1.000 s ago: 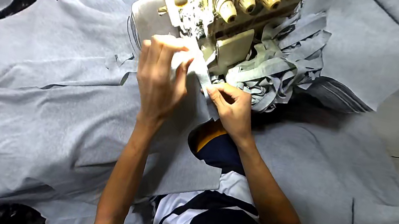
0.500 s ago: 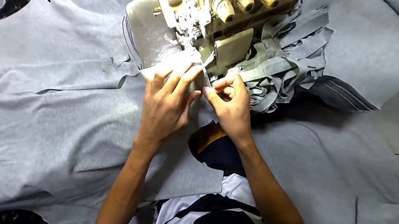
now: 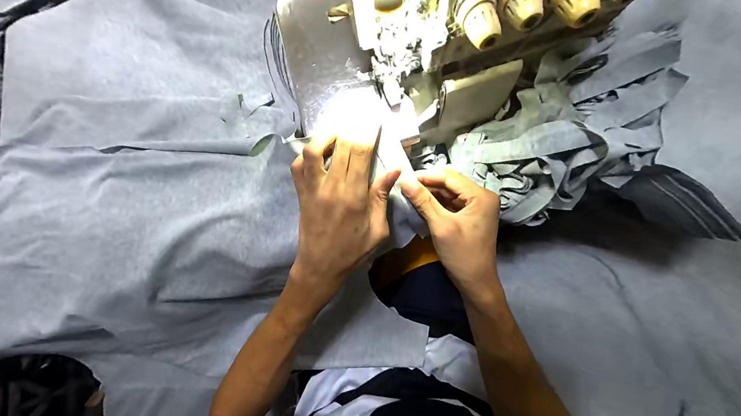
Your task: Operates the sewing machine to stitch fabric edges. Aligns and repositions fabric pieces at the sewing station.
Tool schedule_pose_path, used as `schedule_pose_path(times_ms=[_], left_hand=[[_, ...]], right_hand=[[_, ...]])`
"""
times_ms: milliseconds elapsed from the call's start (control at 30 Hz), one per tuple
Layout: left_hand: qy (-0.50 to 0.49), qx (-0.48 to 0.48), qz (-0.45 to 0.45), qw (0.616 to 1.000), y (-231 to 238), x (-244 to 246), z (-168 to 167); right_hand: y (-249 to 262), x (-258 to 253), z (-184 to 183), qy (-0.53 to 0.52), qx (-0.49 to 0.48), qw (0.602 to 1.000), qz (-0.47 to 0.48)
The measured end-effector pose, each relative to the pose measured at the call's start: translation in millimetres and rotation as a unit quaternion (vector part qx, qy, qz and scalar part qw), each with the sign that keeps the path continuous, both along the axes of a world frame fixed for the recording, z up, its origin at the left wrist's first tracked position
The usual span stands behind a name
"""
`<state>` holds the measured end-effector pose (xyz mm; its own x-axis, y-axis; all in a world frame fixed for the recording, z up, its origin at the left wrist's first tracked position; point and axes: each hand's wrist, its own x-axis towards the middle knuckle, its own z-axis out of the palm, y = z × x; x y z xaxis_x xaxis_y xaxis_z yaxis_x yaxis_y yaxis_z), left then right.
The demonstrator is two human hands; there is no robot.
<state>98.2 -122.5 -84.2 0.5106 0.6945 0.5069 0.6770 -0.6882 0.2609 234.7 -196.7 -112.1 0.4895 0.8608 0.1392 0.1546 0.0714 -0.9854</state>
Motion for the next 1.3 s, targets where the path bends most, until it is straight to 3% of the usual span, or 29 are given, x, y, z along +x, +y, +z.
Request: schedule_pose_path(times_ms=[200,400,933,1100,1167,1300], left_hand=[[-0.059,-0.075,-0.024,0.995,-2,4,-2],[-0.083,-0.088,-0.044,0.992,-1,10,-1],[-0.062,-0.058,-0.005,0.996,-5,17,-5],[-0.130,0.002,-0.017,0.991,-25,12,-16],[-0.156,-0.030,-0.005,0.987,-50,7,-28],[-0.188,-0.223,0.021,0.956,-86,-5,-50]], right_hand=[[-4,1,-1,0.024,0.024,0.999,-0.016],[-5,1,-5,0.035,0.027,0.999,-0.032],[-4,1,-14,0.027,0.026,0.999,-0.039],[-13,5,-14,0.004,0.017,1.000,-0.009],[-18,6,-15,0.006,0.007,1.000,0.011],[-31,12,-13,0.023,-0.007,0.999,0.045]])
